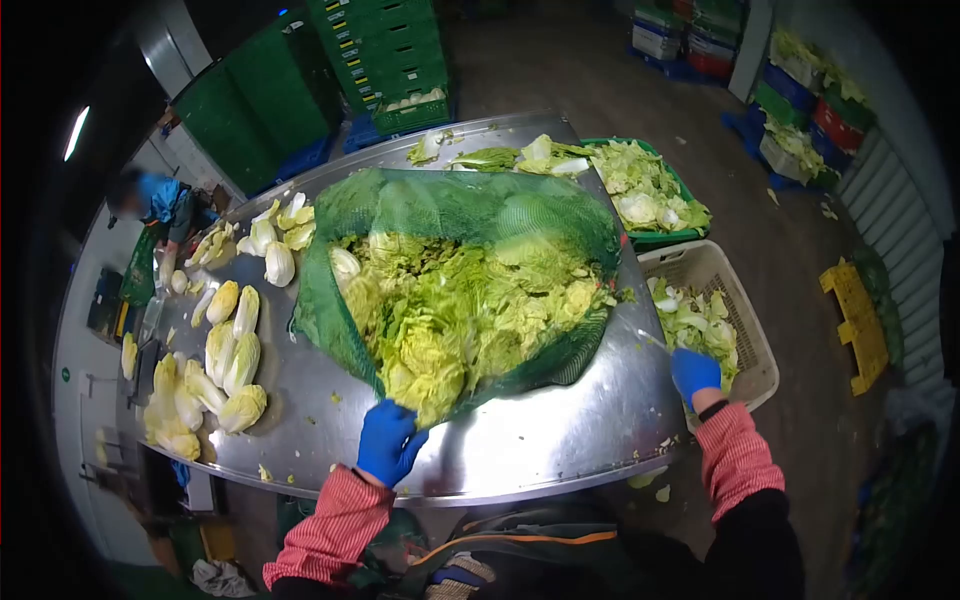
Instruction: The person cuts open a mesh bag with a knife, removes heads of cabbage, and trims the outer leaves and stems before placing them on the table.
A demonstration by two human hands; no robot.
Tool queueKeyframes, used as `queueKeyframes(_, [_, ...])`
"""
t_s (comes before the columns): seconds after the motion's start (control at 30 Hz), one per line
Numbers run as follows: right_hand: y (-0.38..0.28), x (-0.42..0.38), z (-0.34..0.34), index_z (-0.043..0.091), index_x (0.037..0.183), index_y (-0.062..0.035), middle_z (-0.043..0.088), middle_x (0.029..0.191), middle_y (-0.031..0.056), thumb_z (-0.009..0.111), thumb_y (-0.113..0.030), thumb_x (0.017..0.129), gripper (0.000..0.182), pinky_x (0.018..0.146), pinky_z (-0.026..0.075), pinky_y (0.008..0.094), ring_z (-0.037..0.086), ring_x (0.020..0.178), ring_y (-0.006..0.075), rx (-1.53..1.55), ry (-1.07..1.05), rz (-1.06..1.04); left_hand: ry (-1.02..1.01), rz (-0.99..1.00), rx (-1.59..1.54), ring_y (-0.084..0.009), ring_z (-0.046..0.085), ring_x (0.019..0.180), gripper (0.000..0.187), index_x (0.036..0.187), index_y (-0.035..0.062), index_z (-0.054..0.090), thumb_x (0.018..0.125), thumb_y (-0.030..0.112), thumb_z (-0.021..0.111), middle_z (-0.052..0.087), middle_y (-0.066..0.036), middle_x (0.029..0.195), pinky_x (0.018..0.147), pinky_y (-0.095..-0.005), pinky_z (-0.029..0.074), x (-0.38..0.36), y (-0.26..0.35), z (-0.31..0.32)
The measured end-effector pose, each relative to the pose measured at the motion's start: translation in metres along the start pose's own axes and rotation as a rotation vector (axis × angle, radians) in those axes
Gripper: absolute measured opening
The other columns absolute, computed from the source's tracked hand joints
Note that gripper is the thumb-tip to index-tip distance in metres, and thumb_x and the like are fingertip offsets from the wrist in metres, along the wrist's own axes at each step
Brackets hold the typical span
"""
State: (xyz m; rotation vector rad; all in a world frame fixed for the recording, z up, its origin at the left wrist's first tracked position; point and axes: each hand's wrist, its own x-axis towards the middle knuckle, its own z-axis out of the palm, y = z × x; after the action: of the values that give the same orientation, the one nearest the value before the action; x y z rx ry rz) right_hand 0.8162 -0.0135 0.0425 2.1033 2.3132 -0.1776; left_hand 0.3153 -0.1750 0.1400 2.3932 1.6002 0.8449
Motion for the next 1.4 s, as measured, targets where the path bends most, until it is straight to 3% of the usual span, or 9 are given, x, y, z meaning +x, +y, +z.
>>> queueKeyframes(0.23, [-0.090, -0.034, 0.034, 0.055, 0.112, -0.0099, 0.061, 0.082, 0.0131, 0.058, -0.033, 0.092, 0.031, 0.059, 0.050, 0.0405, 0.061, 0.068, 0.0264, 0.802, 0.238, 0.080, 0.032, -0.022, 0.037, -0.0370, 0.055, 0.097, 0.028, 0.088, 0.0083, 0.063, 0.070, 0.024, 0.078, 0.058, -0.014, 0.107, 0.083, -0.0482, 0.042, -0.036, -0.050, 0.038])
queueKeyframes(0.47, [-0.189, -0.008, 0.080, 0.043, 0.121, -0.0092, 0.052, 0.087, 0.0026, 0.056, -0.027, 0.095, 0.034, 0.043, 0.041, 0.0234, 0.049, 0.065, 0.0083, 1.463, 0.273, 0.423, 0.248, -0.232, 0.250, -0.0402, 0.031, 0.135, 0.096, 0.135, 0.0103, 0.046, 0.056, 0.054, 0.081, 0.027, -0.024, 0.150, 0.111, -0.0612, 0.010, 0.014, -0.104, 0.019])
queueKeyframes(0.6, [-0.186, -0.001, 0.104, 0.044, 0.117, -0.0027, 0.061, 0.093, 0.0114, 0.058, -0.017, 0.092, 0.032, 0.069, 0.047, 0.0365, 0.058, 0.079, 0.0220, 1.293, 0.407, 0.388, 0.184, -0.248, 0.521, -0.0296, 0.037, 0.132, 0.102, 0.139, 0.0211, 0.046, 0.057, 0.080, 0.061, 0.034, -0.011, 0.150, 0.112, -0.0599, 0.000, 0.033, -0.136, 0.039])
queueKeyframes(0.73, [-0.183, 0.019, 0.111, 0.044, 0.118, -0.0045, 0.062, 0.093, 0.0163, 0.050, -0.003, 0.087, 0.032, 0.070, 0.047, 0.0392, 0.061, 0.081, 0.0301, 0.991, 0.408, 0.416, 0.152, -0.160, 0.591, -0.0236, 0.045, 0.125, 0.100, 0.136, 0.0254, 0.051, 0.060, 0.089, 0.047, 0.041, -0.006, 0.147, 0.111, -0.0599, -0.004, 0.073, -0.150, 0.046])
queueKeyframes(0.97, [-0.157, 0.122, 0.166, 0.031, 0.140, 0.0015, 0.061, 0.112, 0.0189, 0.050, -0.014, 0.096, 0.051, 0.079, 0.049, 0.0382, 0.062, 0.095, 0.0253, 1.382, 0.321, 0.398, 0.166, -0.163, 0.593, -0.0264, 0.040, 0.129, 0.104, 0.141, 0.0207, 0.045, 0.061, 0.086, 0.051, 0.040, -0.006, 0.147, 0.113, -0.0575, -0.001, 0.131, -0.180, 0.056])
queueKeyframes(1.07, [-0.156, 0.167, 0.124, 0.046, 0.119, 0.0018, 0.062, 0.108, 0.0254, 0.054, -0.036, 0.094, 0.046, 0.081, 0.046, 0.0440, 0.060, 0.097, 0.0425, 1.217, 0.340, 0.357, 0.119, -0.252, 0.468, -0.0286, 0.037, 0.133, 0.104, 0.146, 0.0203, 0.034, 0.064, 0.079, 0.059, 0.033, -0.007, 0.151, 0.113, -0.0564, 0.002, 0.162, -0.170, 0.046])
queueKeyframes(1.23, [-0.191, 0.123, 0.017, 0.048, 0.116, -0.0043, 0.061, 0.091, 0.0213, 0.052, -0.038, 0.095, 0.040, 0.058, 0.049, 0.0367, 0.063, 0.071, 0.0330, 1.209, 0.268, 0.367, 0.063, -0.019, 0.327, -0.0306, 0.034, 0.135, 0.108, 0.150, 0.0194, 0.024, 0.064, 0.066, 0.071, 0.025, -0.011, 0.154, 0.114, -0.0548, 0.008, 0.193, -0.125, 0.010])
queueKeyframes(1.37, [-0.207, 0.077, -0.021, 0.051, 0.114, -0.0065, 0.062, 0.085, 0.0175, 0.049, -0.039, 0.096, 0.037, 0.059, 0.049, 0.0394, 0.063, 0.070, 0.0329, 1.037, 0.199, 0.238, -0.192, -0.171, 0.357, -0.0305, 0.052, 0.116, 0.117, 0.152, 0.0204, 0.012, 0.063, 0.066, 0.073, 0.055, -0.014, 0.123, 0.108, -0.0562, 0.023, 0.211, -0.111, 0.018])
queueKeyframes(1.4, [-0.211, 0.073, -0.021, 0.054, 0.109, -0.0082, 0.063, 0.082, 0.0165, 0.047, -0.038, 0.097, 0.033, 0.061, 0.049, 0.0448, 0.062, 0.072, 0.0367, 0.860, 0.451, -0.070, -0.164, -0.167, 0.396, -0.0309, 0.061, 0.093, 0.120, 0.153, 0.0202, 0.008, 0.063, 0.064, 0.074, 0.061, -0.015, 0.102, 0.094, -0.0512, 0.040, 0.209, -0.107, 0.014])
